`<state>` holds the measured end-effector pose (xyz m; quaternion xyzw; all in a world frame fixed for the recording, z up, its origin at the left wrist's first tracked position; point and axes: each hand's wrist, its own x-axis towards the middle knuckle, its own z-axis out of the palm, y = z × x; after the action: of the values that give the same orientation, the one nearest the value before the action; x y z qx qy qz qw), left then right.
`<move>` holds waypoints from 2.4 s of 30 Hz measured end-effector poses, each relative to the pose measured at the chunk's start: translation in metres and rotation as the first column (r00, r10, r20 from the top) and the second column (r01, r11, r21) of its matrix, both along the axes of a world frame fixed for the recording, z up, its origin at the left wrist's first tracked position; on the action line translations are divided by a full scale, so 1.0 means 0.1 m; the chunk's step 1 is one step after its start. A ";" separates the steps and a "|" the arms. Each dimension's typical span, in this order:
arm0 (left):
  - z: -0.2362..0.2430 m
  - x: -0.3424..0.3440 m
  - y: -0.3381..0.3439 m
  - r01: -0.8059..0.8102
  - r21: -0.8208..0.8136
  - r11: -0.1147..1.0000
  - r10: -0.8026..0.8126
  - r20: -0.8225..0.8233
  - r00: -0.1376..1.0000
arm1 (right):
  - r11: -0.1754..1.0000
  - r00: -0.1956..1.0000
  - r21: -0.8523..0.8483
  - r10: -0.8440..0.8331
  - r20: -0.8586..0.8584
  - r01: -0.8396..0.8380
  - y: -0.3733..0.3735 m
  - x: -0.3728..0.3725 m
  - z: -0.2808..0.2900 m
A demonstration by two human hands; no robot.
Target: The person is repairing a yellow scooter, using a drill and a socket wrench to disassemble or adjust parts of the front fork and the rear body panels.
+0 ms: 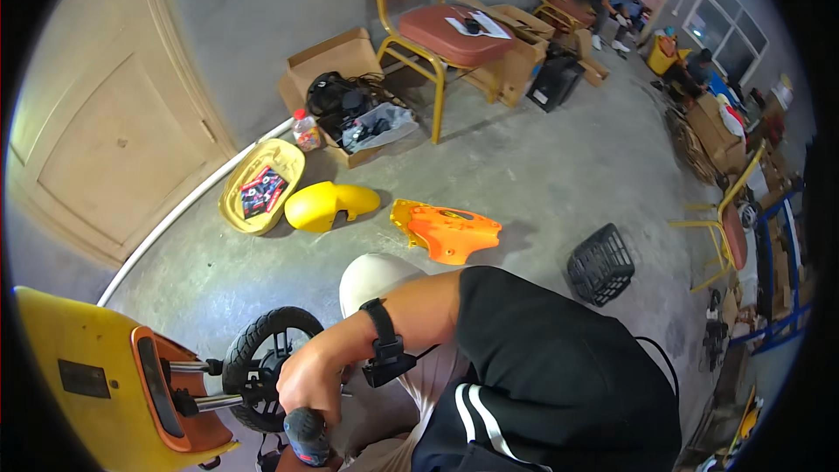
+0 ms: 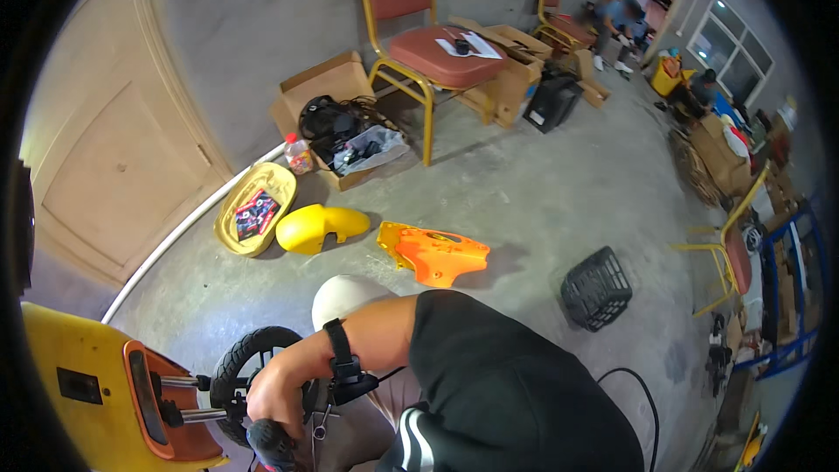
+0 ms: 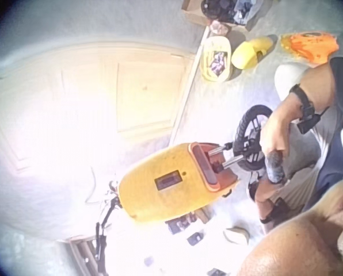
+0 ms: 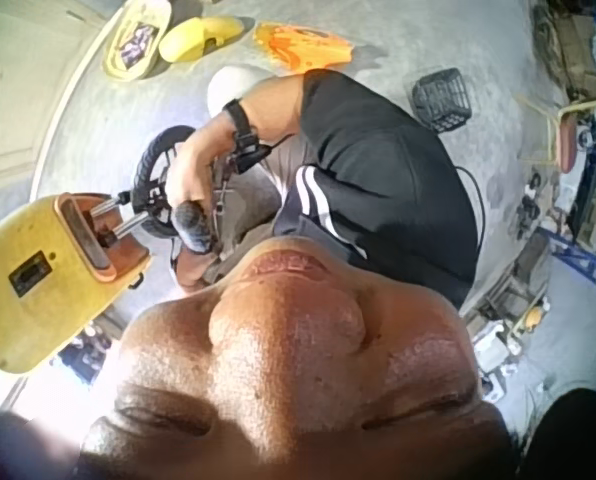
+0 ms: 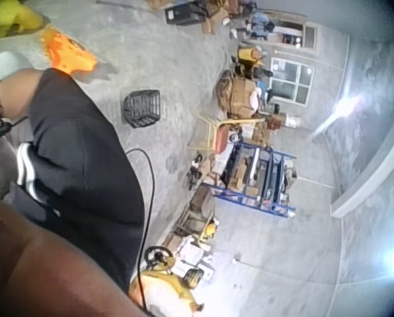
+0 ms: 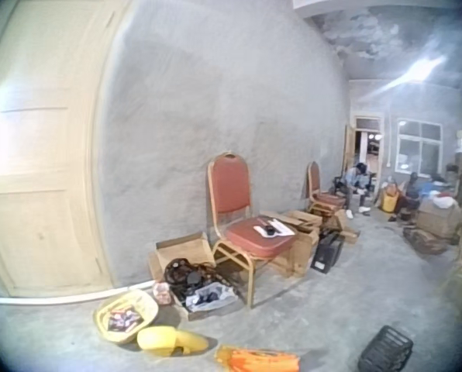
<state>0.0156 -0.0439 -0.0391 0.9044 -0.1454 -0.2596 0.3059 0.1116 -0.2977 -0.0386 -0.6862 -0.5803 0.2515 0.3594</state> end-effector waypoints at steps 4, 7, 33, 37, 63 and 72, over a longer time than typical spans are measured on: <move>-0.01 -0.05 -0.01 -0.030 0.005 1.000 0.030 -0.031 0.999 | 0.998 0.968 0.053 -0.016 -0.252 0.030 0.03 0.14 -0.20; -0.03 -0.08 -0.03 -0.032 -0.012 0.999 0.032 -0.040 0.999 | 0.997 0.980 -0.066 -0.050 -0.190 0.038 0.04 0.18 -0.31; -0.08 -0.20 0.10 -0.283 -0.126 0.951 0.297 0.119 0.947 | 0.907 0.449 -0.286 -0.404 -0.797 0.309 0.30 -0.49 -0.02; -0.17 -0.19 0.05 -0.446 0.023 0.895 0.421 0.286 0.860 | 0.904 0.365 -0.243 -0.372 -0.854 0.353 0.37 -0.53 -0.16; 0.05 -0.14 0.32 -0.109 -0.301 0.947 0.121 0.020 0.992 | 0.988 0.919 -0.054 -0.156 -0.362 0.146 0.10 -0.16 0.20; 0.05 -0.30 0.18 -0.252 -0.117 0.961 0.271 0.197 0.942 | 0.984 0.906 -0.069 -0.179 -0.384 0.165 0.06 -0.23 0.09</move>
<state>-0.0143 -0.0255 -0.0344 0.9232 -0.0673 -0.1126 0.3611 0.0887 -0.2917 -0.0299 -0.6771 -0.4303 0.3601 0.4762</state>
